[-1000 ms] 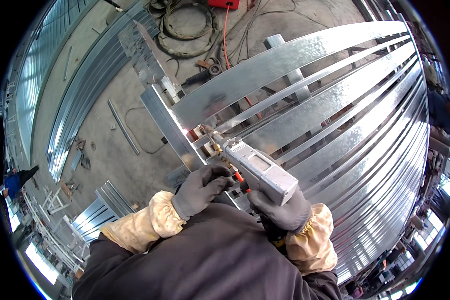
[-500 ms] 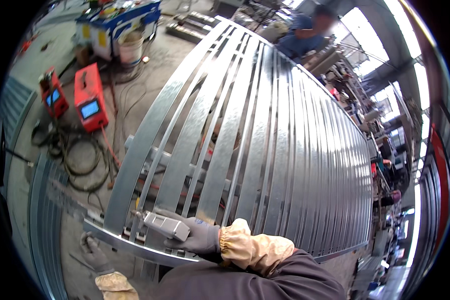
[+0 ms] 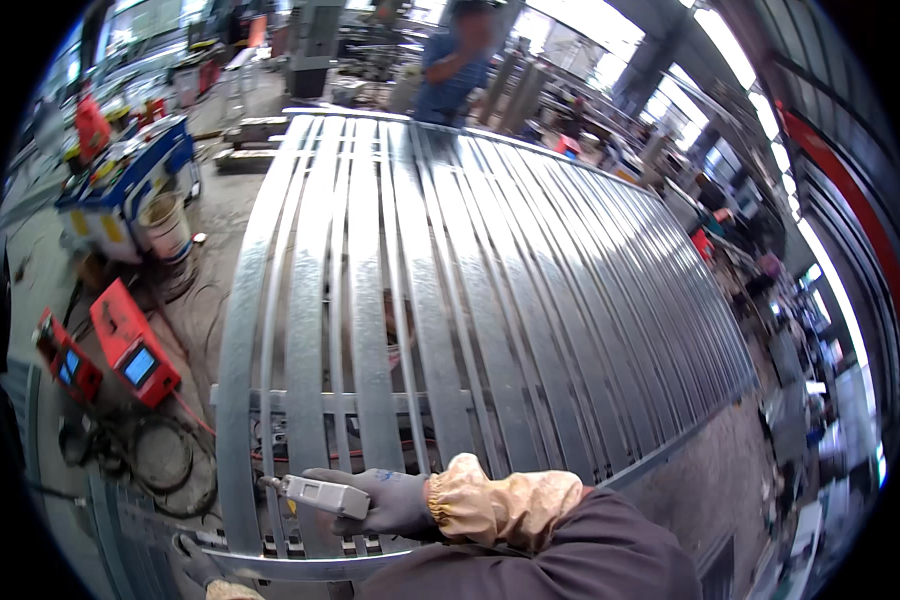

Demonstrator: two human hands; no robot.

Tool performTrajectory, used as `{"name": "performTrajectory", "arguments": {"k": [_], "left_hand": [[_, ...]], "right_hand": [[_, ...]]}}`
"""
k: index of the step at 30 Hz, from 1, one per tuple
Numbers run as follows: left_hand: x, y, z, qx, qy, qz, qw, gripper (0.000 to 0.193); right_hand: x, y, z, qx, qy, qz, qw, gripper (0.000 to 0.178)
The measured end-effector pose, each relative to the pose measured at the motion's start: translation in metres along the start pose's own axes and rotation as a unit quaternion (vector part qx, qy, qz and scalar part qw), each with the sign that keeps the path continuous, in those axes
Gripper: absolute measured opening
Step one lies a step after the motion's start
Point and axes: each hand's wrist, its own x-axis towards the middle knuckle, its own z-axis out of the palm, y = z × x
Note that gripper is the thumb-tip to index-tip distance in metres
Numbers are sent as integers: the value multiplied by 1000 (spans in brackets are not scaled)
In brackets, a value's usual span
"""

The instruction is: The person welds a long metal bar to a large curved metal frame using a handheld welding gun. They reposition the bar and continue welding along the frame's length, producing bright sparks and smoke.

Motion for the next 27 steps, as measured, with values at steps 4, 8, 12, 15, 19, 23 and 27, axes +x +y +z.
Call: {"name": "performTrajectory", "arguments": {"k": [4, 8, 12, 15, 19, 23, 27], "left_hand": [[23, -52, -3, -16, 98, 180, 979, 30], [57, -87, -8, 34, 72, 241, 967, 36], [11, -25, -12, 84, 54, 270, 958, 35], [14, -7, 10, 84, 30, 301, 950, 35], [14, 12, 36, 87, 0, 329, 940, 35], [10, 22, 52, 88, -14, 338, 937, 35], [12, 29, 61, 94, -30, 346, 933, 35]], "right_hand": [[-10, -8, -12, -69, 47, -84, 993, 84], [-35, -40, -22, -49, 58, -45, 996, 81], [-69, -47, -27, -70, 118, -48, 989, 82], [-87, -50, -37, -47, 139, -33, 989, 83], [-111, -43, -44, -43, 173, -27, 984, 84], [-135, -49, -47, -59, 228, -47, 971, 78], [-147, -47, -47, -91, 273, -83, 954, 77]]}}
